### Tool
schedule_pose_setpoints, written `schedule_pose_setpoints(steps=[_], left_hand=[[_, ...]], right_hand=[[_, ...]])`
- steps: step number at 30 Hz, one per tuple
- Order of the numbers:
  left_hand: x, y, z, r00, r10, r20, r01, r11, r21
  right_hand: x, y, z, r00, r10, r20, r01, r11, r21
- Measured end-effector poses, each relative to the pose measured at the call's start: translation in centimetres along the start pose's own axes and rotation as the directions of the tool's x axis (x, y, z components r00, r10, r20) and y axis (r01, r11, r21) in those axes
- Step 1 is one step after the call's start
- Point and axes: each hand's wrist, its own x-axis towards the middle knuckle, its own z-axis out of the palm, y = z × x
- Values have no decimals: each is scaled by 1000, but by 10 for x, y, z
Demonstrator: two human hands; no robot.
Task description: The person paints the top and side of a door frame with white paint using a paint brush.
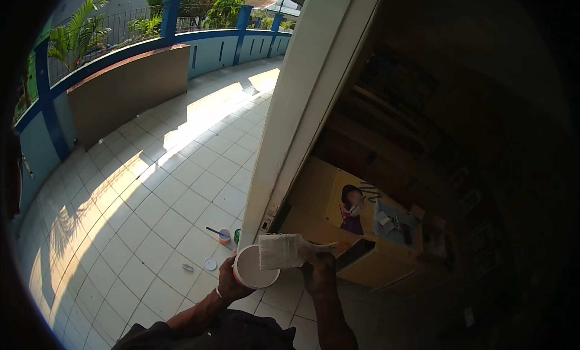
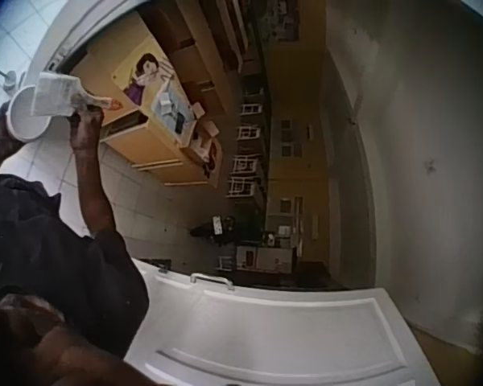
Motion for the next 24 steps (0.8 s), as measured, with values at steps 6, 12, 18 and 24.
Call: schedule_pose_setpoints(steps=[6, 12, 18, 24], left_hand=[[6, 27, -16, 999, -32, -27, 31, 999, -26], [-18, 64, -34, 999, 41, -6, -40, 995, 96], [-51, 112, -51, 1000, -1, -30, 1, 1000, -12], [-71, 150, -63, 991, 75, -112, -76, 997, 0]], right_hand=[[27, -8, 19, 926, -374, 52, 372, 878, -300], [81, 17, 79, 536, -592, 602, 819, 194, -540], [112, 2, 104, 287, -698, 656, 849, -132, -512], [77, -14, 128, 170, -794, 583, 825, -209, -526]])
